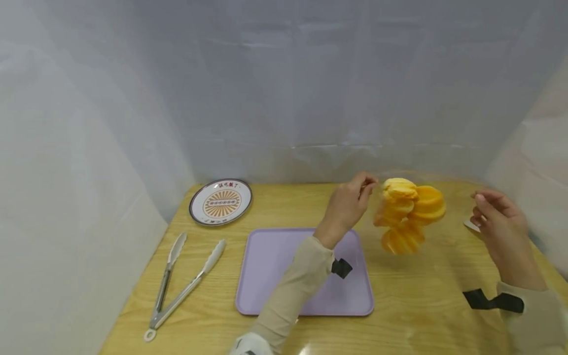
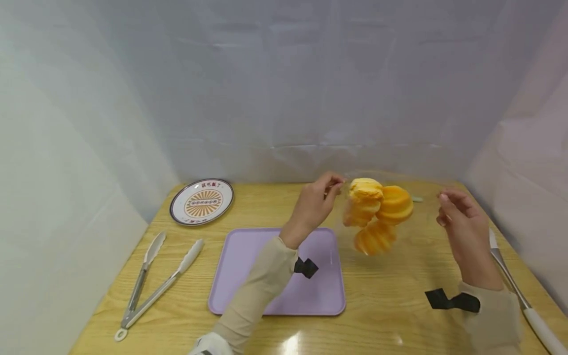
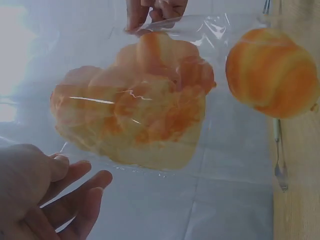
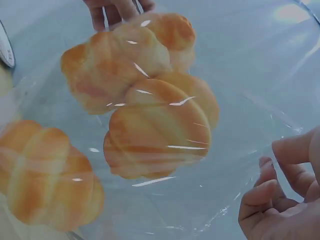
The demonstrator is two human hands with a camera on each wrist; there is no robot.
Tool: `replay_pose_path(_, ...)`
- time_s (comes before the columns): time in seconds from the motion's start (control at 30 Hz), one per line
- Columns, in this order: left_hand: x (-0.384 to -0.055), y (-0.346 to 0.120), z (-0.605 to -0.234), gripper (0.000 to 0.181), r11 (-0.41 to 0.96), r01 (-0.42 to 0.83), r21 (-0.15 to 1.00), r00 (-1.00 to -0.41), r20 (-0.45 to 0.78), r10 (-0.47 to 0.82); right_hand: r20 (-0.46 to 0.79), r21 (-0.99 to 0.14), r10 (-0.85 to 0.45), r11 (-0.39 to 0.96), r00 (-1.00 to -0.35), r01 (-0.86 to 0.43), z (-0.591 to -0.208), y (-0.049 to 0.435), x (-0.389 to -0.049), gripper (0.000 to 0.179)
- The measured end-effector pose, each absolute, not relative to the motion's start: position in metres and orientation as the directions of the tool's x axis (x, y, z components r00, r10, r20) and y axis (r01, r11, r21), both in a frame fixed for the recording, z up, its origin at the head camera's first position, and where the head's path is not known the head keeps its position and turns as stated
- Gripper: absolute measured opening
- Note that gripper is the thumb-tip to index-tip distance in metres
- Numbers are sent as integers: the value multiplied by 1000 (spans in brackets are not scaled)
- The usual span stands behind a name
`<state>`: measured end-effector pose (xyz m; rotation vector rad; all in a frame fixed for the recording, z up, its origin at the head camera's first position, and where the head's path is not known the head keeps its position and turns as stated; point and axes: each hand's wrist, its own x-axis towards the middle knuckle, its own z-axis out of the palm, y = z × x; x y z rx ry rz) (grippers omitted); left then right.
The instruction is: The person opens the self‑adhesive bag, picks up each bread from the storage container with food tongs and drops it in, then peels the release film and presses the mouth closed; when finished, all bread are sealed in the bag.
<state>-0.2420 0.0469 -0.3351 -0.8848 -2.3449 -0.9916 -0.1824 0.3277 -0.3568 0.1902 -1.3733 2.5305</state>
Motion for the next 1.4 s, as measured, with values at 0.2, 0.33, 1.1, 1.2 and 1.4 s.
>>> replay_pose_path(0.2,-240,52,-326,18,573,707,415,-698,543,468,265,-783,179,-533,-947,-320,-356,328,-172,22)
replay_pose_path(0.33,-241,55,-323,18,566,724,395,-676,569,468,262,-822,265,-443,-928,-359,-355,328,-169,18)
replay_pose_path(1.1,-249,74,-433,71,21,204,979,-850,167,500,318,-886,299,-245,-900,-394,-412,330,-165,17)
replay_pose_path(1.2,-251,77,-442,51,-114,64,991,-858,113,500,393,-795,240,-397,-888,-459,-417,326,-167,20)
replay_pose_path(1.4,-251,84,-455,27,-42,95,995,-867,103,488,479,-571,148,-696,-865,-436,-424,322,-169,29)
